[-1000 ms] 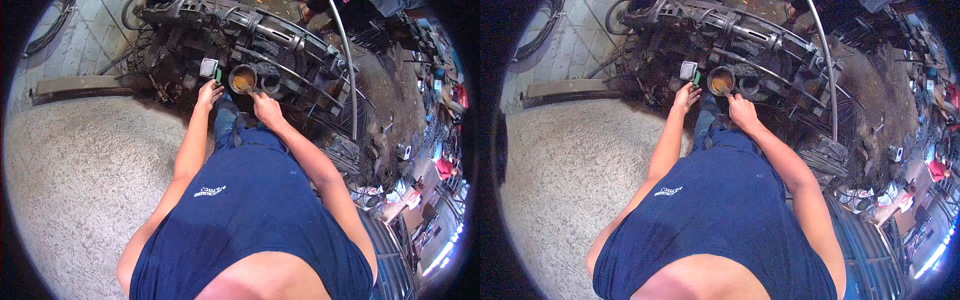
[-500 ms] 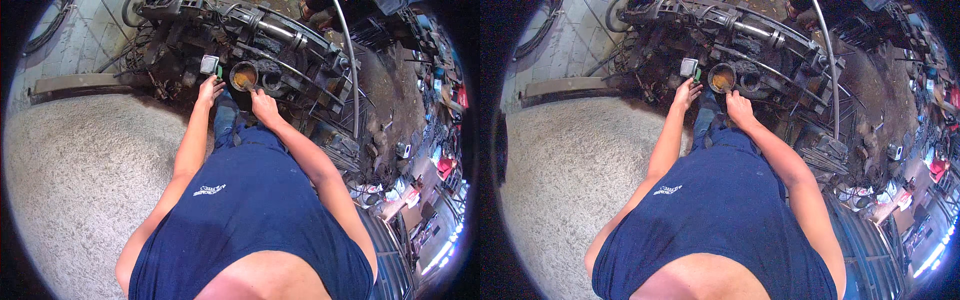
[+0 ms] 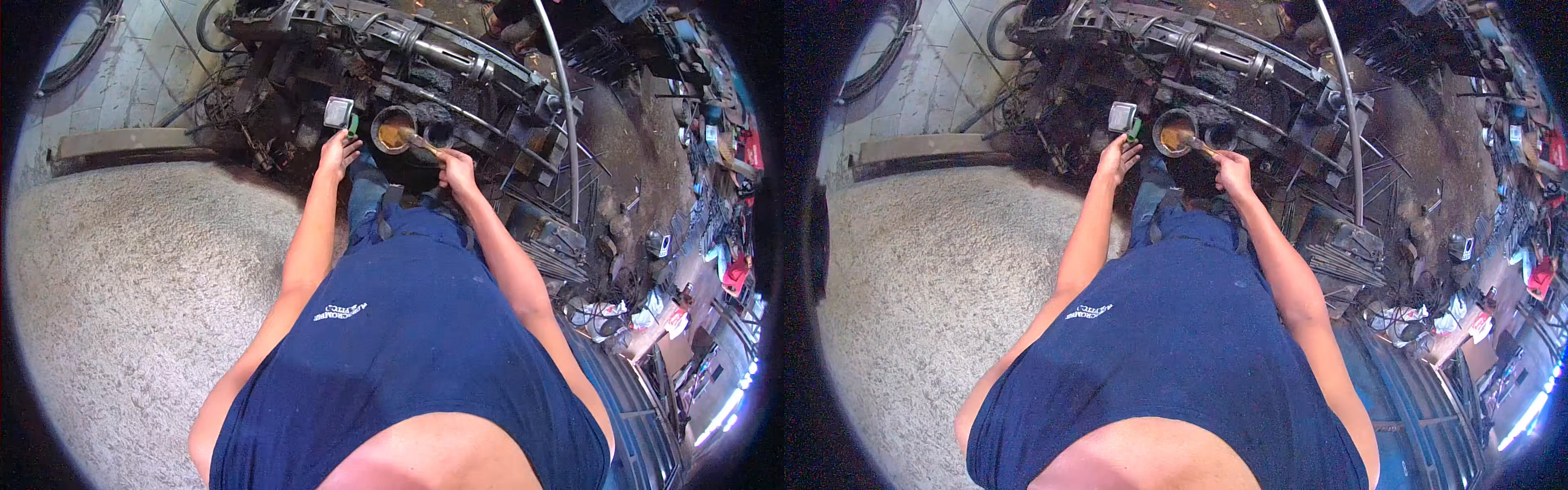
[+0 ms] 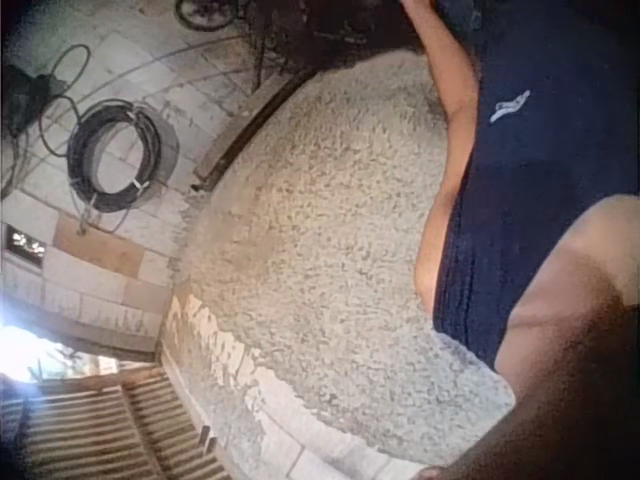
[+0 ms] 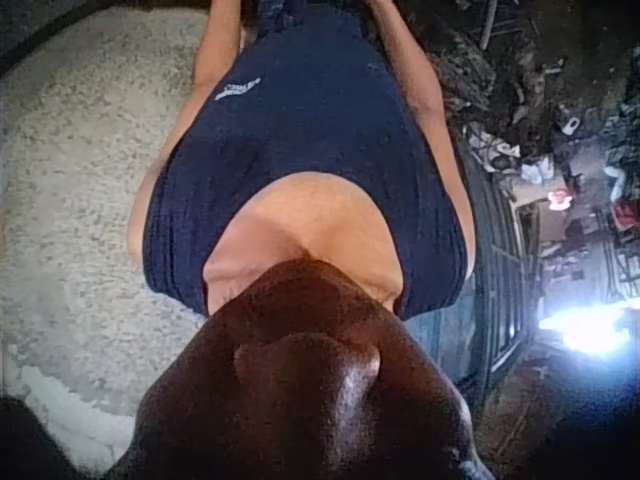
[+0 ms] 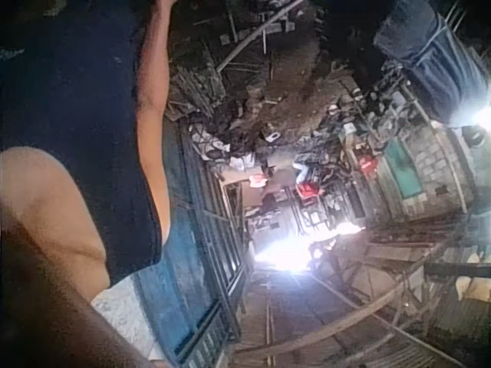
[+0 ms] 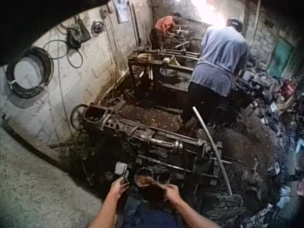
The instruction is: Operating a metal lathe to adjust and process a metal rod.
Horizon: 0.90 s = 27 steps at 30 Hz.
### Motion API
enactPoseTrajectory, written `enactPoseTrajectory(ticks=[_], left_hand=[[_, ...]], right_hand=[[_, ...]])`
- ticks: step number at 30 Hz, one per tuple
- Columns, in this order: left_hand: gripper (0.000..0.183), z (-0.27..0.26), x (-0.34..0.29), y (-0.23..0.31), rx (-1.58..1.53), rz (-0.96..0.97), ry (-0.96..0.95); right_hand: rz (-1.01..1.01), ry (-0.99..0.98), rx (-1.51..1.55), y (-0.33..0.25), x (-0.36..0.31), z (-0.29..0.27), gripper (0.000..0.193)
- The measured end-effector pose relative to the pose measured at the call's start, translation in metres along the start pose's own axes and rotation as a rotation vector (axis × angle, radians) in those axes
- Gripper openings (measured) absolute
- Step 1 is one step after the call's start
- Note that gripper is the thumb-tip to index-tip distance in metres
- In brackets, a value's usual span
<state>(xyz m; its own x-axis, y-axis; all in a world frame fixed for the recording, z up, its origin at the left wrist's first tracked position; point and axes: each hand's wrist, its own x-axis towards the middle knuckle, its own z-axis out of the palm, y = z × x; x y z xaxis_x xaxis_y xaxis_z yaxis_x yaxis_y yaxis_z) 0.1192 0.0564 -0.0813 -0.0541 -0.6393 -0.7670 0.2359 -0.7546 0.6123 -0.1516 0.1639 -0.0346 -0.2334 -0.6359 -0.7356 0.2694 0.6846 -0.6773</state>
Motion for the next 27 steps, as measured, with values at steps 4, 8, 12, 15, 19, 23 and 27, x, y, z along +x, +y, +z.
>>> enactPoseTrajectory(ticks=[4, 8, 12, 15, 19, 23, 27], left_hand=[[0.036, 0.003, 0.002, -0.001, 0.007, 0.002, 0.006], [0.036, 0.008, 0.003, 0.002, 0.033, 0.005, -0.015], [0.035, 0.001, 0.003, -0.001, 0.025, -0.016, -0.001], [0.035, -0.002, 0.009, 0.000, 0.027, -0.029, -0.009], [0.035, -0.001, 0.009, 0.001, 0.030, -0.027, -0.019], [0.035, 0.001, 0.011, 0.004, 0.022, -0.042, -0.009], [0.034, 0.002, 0.005, 0.006, 0.027, -0.043, -0.014]], right_hand=[[0.011, 0.013, 0.104, 0.013, 0.007, -0.002, 0.022], [-0.096, 0.151, -0.066, 0.035, 0.019, -0.002, 0.025], [-0.428, 0.246, -0.395, 0.020, -0.004, 0.005, 0.029], [-0.445, 0.245, -0.509, 0.016, -0.010, 0.005, 0.028], [-0.571, 0.254, -0.589, 0.016, -0.007, 0.003, 0.027], [-0.647, 0.296, -0.687, 0.010, -0.012, -0.001, 0.025], [-0.628, 0.425, -0.297, -0.019, -0.028, -0.020, 0.026]])
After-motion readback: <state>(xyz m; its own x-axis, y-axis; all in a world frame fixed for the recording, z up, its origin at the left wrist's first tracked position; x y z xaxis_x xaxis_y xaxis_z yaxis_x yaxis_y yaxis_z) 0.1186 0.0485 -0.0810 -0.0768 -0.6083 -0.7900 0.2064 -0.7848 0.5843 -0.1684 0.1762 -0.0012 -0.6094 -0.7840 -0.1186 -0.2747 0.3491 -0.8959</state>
